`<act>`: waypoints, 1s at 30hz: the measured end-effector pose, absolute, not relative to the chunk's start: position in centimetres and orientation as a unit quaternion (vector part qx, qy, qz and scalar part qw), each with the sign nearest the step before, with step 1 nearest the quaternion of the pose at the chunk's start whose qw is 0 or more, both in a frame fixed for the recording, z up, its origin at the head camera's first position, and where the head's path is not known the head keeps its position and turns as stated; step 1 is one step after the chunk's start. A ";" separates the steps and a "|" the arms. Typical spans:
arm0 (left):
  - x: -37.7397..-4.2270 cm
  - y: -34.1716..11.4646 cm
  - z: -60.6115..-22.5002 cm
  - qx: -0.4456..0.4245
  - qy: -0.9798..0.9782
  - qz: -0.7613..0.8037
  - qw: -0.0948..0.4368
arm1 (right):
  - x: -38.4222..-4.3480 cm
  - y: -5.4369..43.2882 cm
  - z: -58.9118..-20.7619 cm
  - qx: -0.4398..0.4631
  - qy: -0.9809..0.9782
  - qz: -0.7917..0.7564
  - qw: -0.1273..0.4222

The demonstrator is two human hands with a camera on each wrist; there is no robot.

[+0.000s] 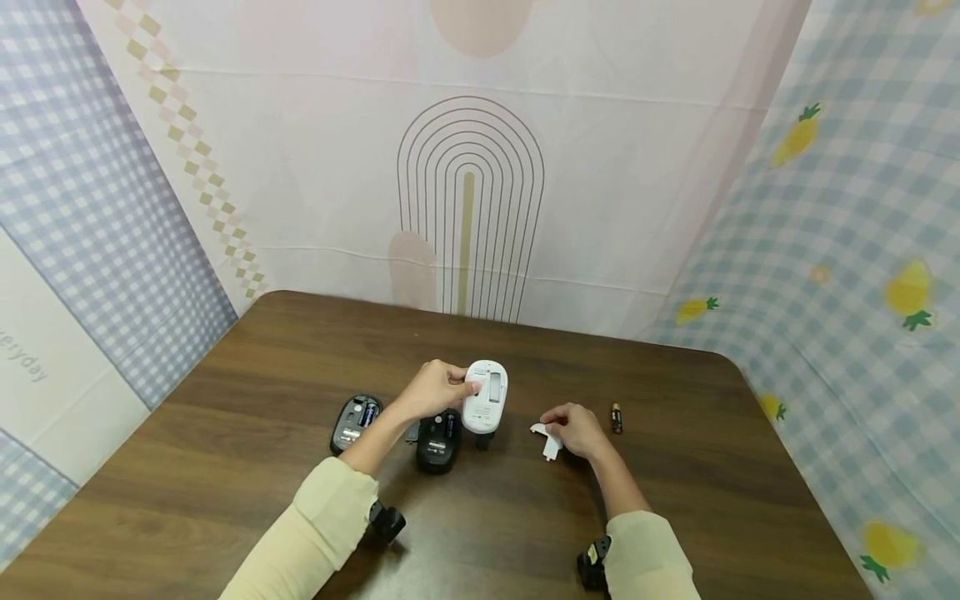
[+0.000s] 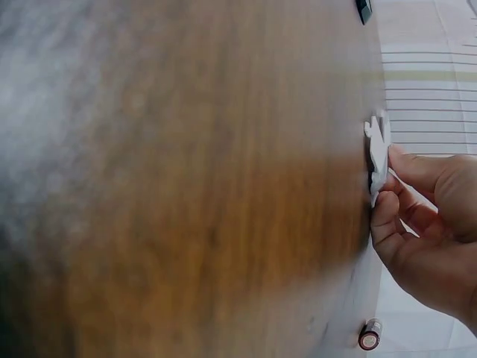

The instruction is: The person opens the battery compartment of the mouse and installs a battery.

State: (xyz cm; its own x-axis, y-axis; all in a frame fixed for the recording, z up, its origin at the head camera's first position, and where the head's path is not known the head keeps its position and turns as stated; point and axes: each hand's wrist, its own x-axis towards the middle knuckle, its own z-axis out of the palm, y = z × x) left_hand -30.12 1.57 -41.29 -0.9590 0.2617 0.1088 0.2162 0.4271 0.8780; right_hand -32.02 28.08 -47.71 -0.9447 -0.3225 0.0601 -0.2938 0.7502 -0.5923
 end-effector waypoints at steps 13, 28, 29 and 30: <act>-29.7 1.7 -41.2 0.141 0.844 0.517 0.030 | -32.8 33.7 -45.1 0.065 0.959 -0.276 -0.028; -29.9 1.5 -41.6 0.143 0.846 0.512 0.023 | -33.5 35.1 -45.7 0.105 0.961 -0.253 0.037; -29.9 1.5 -41.7 0.143 0.845 0.515 0.022 | -33.5 35.1 -45.8 0.106 0.961 -0.253 0.036; -29.9 1.6 -41.6 0.144 0.845 0.515 0.023 | -33.5 35.1 -45.8 0.110 0.960 -0.253 0.035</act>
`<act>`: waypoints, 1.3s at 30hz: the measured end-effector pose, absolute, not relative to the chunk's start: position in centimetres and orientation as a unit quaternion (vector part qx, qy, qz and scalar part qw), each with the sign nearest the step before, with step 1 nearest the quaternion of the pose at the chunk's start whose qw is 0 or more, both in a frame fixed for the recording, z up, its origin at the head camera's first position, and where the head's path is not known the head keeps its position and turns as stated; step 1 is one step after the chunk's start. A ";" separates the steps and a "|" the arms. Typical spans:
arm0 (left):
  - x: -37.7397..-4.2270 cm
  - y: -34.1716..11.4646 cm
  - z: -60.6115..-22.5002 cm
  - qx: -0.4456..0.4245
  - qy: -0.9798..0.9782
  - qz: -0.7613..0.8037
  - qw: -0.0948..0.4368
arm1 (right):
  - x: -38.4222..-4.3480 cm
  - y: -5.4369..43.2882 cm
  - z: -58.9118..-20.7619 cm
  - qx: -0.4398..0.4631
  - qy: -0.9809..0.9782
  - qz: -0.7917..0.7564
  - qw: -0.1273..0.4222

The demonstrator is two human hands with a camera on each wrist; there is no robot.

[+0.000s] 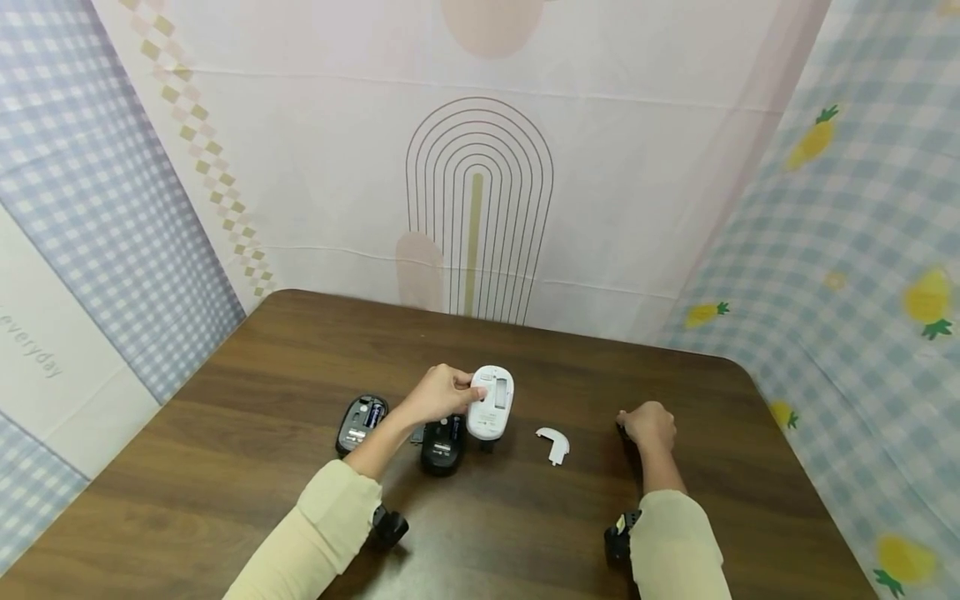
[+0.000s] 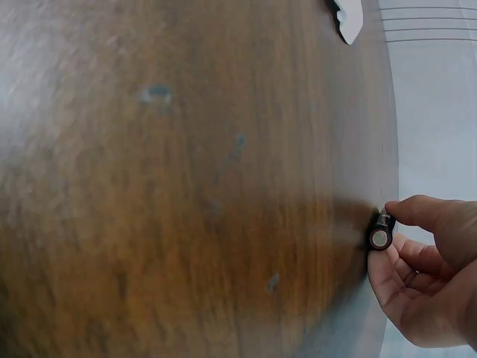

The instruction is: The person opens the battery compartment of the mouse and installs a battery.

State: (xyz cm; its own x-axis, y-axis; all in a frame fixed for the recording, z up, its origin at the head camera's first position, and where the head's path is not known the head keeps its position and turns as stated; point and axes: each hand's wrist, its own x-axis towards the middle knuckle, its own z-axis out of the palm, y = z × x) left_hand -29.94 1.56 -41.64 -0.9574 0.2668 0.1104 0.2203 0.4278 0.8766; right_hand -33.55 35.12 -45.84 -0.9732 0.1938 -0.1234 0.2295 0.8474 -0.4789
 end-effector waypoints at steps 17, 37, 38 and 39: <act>-29.9 1.7 -41.7 0.148 0.843 0.516 0.036 | -32.8 34.0 -45.3 0.077 0.952 -0.296 0.022; -29.9 2.2 -41.4 0.139 0.857 0.495 0.030 | -30.9 25.2 -39.3 -0.011 0.887 -0.461 -0.017; -29.9 2.2 -41.4 0.138 0.858 0.494 0.031 | -30.7 24.8 -39.0 -0.019 0.886 -0.463 -0.020; -29.8 2.2 -41.4 0.138 0.858 0.494 0.031 | -30.6 24.3 -38.7 -0.024 0.885 -0.465 -0.024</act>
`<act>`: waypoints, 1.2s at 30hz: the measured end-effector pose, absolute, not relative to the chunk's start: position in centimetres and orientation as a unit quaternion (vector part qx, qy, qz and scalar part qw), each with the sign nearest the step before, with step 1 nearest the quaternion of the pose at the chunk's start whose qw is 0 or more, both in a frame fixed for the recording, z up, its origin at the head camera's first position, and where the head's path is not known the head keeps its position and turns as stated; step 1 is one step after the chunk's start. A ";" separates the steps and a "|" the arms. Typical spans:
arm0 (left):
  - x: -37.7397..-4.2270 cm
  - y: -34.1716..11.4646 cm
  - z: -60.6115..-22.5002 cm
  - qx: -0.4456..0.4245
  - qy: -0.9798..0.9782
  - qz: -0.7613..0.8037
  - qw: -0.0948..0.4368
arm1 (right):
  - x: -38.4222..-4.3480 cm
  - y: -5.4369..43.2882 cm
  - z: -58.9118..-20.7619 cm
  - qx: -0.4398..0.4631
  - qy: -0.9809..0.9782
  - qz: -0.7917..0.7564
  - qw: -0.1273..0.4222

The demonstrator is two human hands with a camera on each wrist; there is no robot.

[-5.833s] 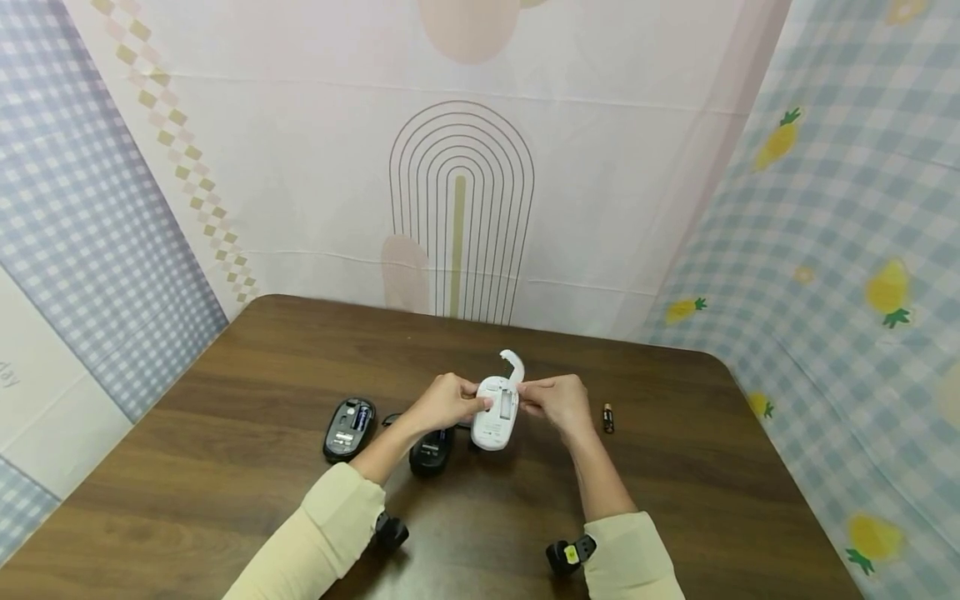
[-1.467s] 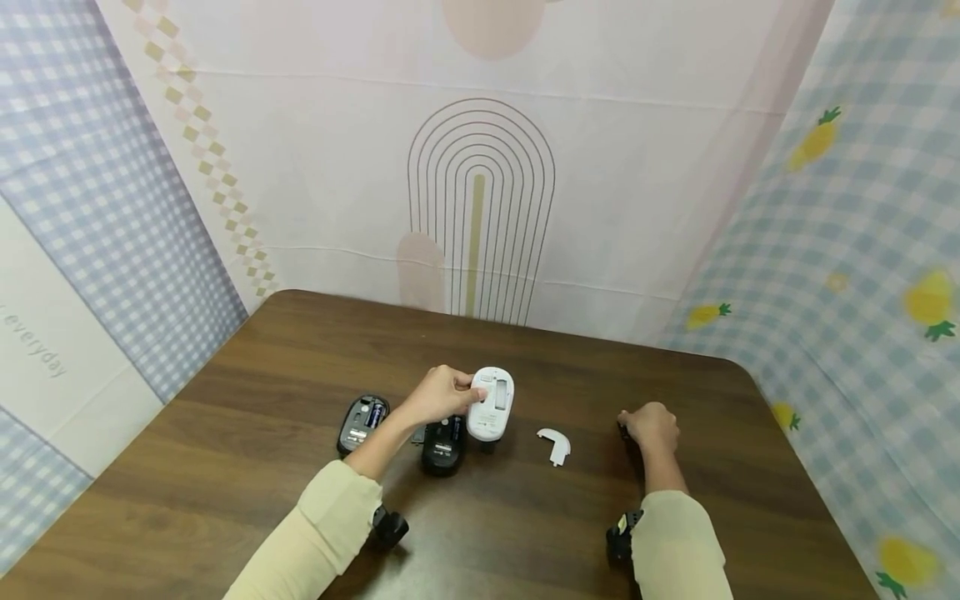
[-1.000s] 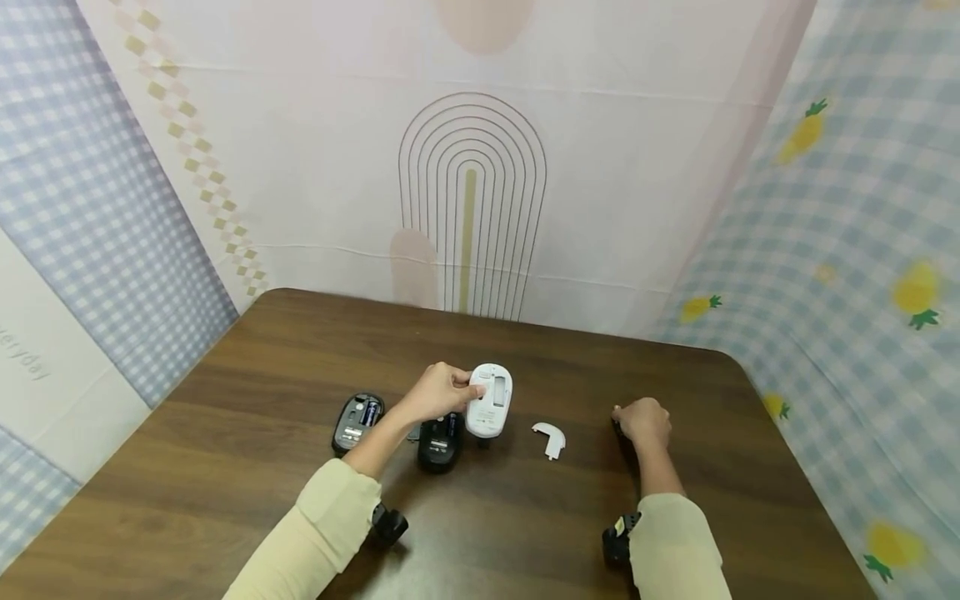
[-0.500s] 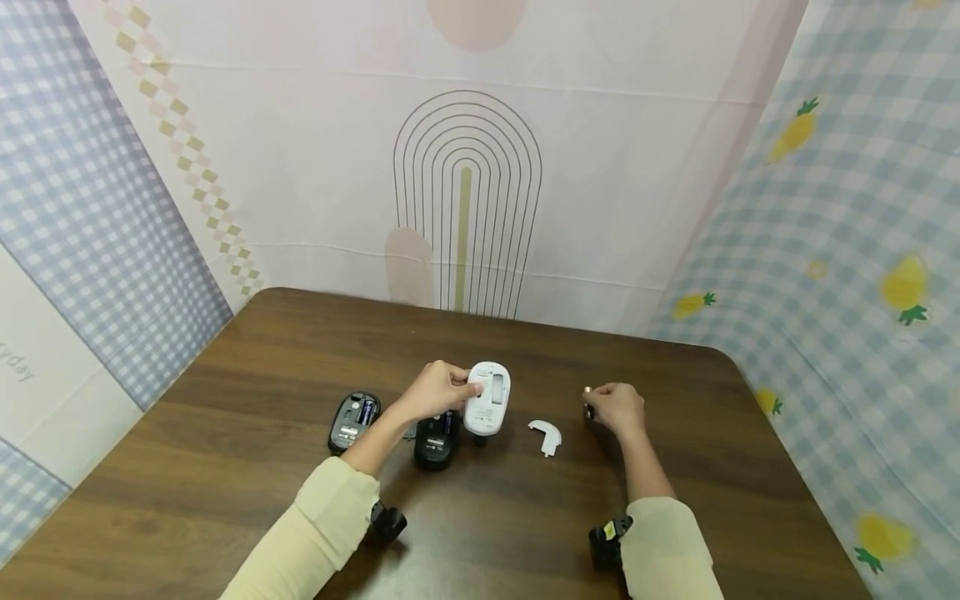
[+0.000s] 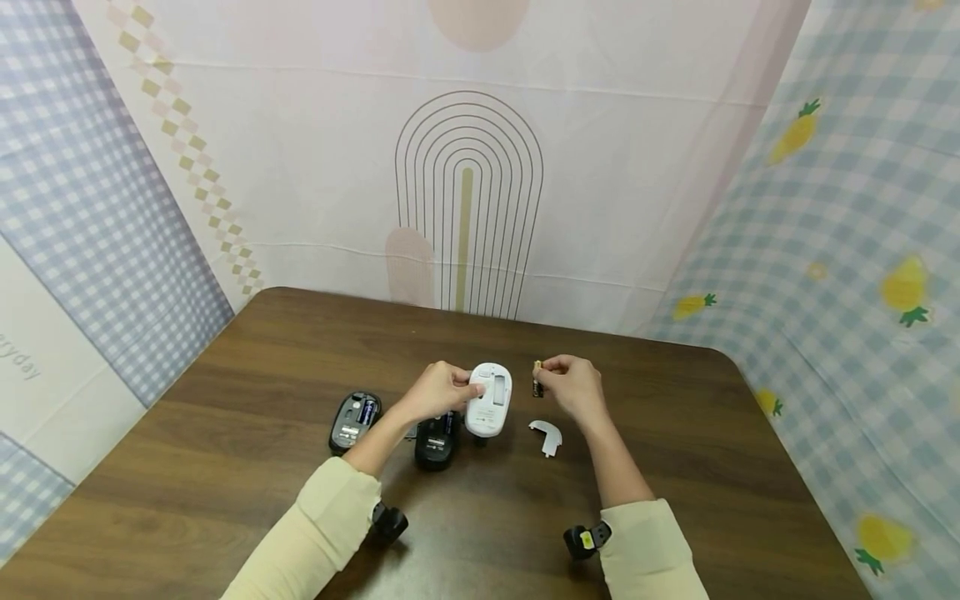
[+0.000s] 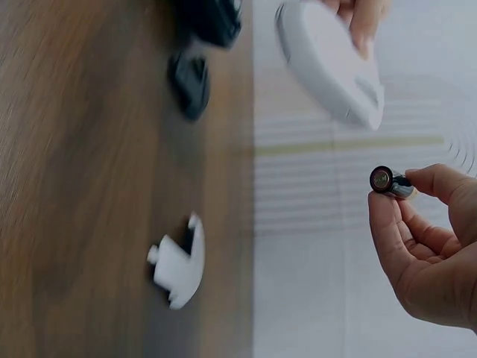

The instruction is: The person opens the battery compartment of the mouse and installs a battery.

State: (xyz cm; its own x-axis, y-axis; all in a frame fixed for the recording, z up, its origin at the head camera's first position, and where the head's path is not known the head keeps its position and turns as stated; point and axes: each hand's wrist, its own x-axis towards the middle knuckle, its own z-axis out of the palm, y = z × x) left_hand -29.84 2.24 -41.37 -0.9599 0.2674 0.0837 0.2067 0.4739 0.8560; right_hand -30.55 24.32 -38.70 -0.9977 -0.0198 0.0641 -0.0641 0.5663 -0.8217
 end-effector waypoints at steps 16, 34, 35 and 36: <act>-29.8 2.8 -41.2 0.145 0.853 0.498 0.051 | -29.8 20.8 -37.7 0.046 -0.867 0.495 0.041; -29.8 2.5 -41.2 0.142 0.848 0.508 0.054 | -29.5 20.2 -38.4 0.071 -0.886 0.457 0.042; -29.8 2.5 -41.2 0.141 0.848 0.508 0.054 | -29.5 20.2 -38.4 0.073 -0.886 0.455 0.041; -29.8 2.5 -41.2 0.140 0.848 0.509 0.053 | -29.5 20.2 -38.5 0.074 -0.888 0.452 0.041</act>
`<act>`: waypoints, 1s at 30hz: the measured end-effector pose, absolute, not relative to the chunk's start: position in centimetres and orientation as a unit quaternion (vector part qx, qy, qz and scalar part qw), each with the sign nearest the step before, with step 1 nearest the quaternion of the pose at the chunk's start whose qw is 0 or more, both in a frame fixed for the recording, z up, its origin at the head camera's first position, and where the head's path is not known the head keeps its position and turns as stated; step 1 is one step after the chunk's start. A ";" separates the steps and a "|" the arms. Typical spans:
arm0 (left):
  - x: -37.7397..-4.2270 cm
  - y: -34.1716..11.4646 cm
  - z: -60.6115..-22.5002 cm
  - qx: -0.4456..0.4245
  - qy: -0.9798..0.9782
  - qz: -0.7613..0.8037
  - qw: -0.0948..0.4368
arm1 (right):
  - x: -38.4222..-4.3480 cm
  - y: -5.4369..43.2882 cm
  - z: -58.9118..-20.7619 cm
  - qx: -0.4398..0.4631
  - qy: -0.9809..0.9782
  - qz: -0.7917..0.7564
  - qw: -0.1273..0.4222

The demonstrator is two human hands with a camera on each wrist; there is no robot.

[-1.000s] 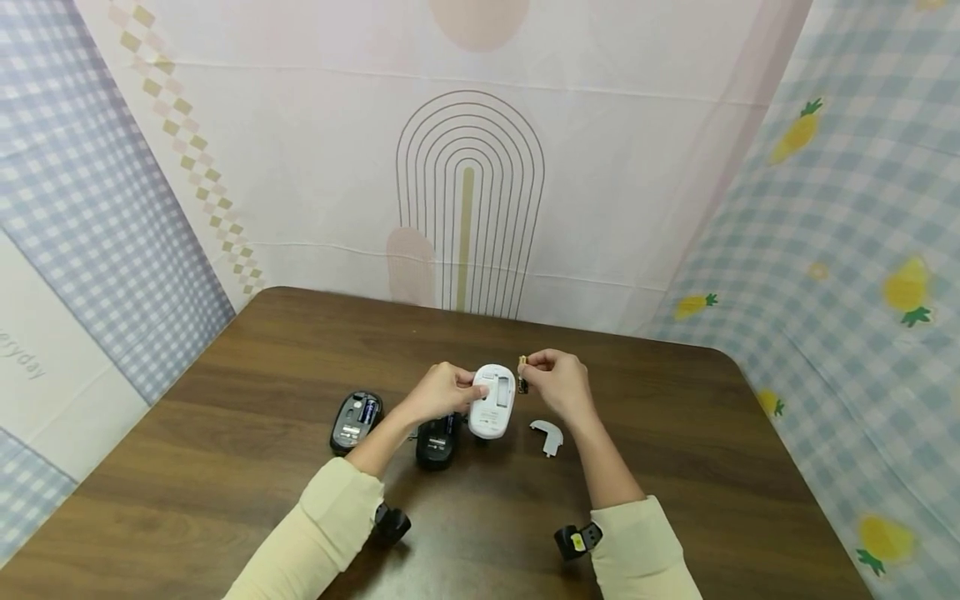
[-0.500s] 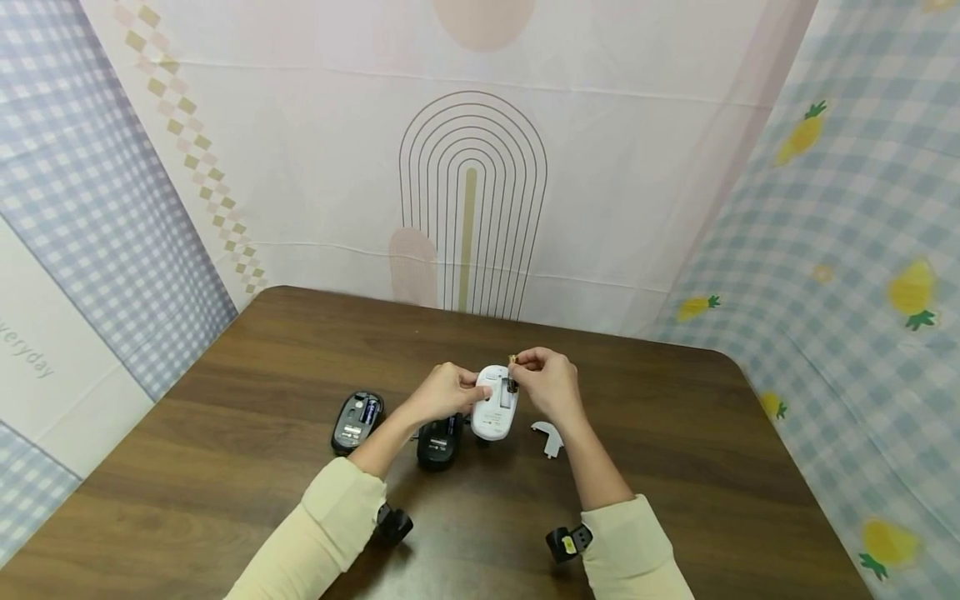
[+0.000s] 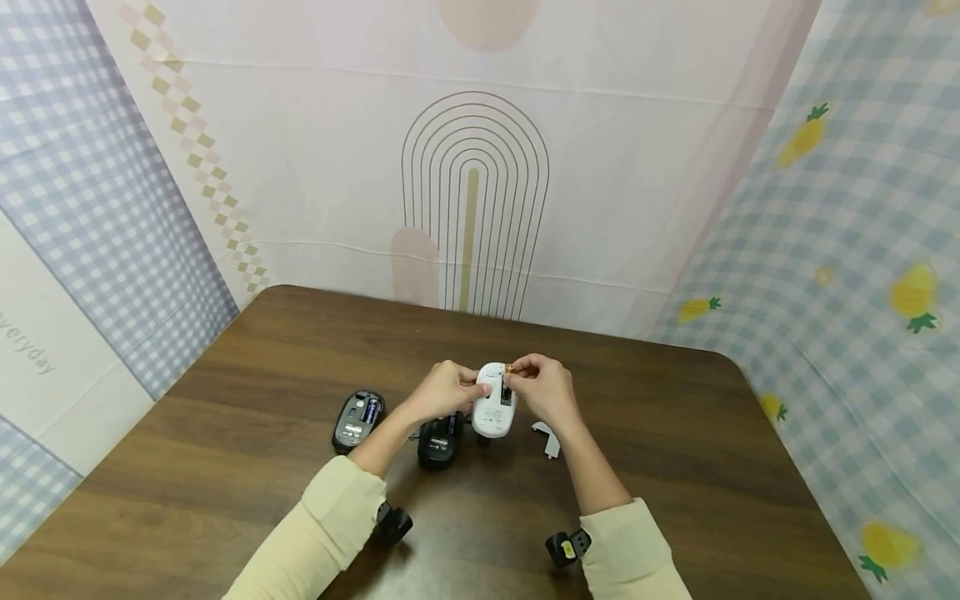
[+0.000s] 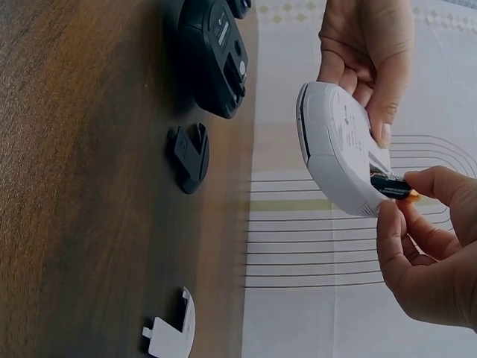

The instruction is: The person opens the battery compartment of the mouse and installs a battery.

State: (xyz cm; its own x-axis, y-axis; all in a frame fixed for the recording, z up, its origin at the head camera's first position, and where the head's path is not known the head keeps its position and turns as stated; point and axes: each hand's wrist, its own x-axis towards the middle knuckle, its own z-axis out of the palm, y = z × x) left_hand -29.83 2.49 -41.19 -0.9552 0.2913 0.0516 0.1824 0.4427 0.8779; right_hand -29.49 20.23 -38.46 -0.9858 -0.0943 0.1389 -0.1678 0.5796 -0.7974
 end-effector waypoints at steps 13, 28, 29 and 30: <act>-29.8 2.4 -41.2 0.143 0.846 0.512 0.044 | -29.4 20.6 -38.9 0.091 -0.886 0.455 0.027; -29.7 2.5 -41.2 0.135 0.839 0.524 0.055 | -29.6 21.2 -39.0 0.094 -0.856 0.508 -0.003; -29.7 2.5 -41.2 0.134 0.838 0.526 0.056 | -29.7 21.2 -39.0 0.089 -0.852 0.516 -0.010; -29.6 2.5 -41.2 0.134 0.836 0.528 0.056 | -29.8 21.2 -39.1 0.082 -0.849 0.521 -0.018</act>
State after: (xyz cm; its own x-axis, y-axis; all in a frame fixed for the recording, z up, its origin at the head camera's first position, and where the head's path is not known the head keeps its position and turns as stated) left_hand -29.65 2.49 -41.18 -0.9579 0.2834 0.0469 0.1640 0.4056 0.8992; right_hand -29.77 21.22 -39.13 -0.9858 -0.1582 0.0557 -0.1214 0.4436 -0.8880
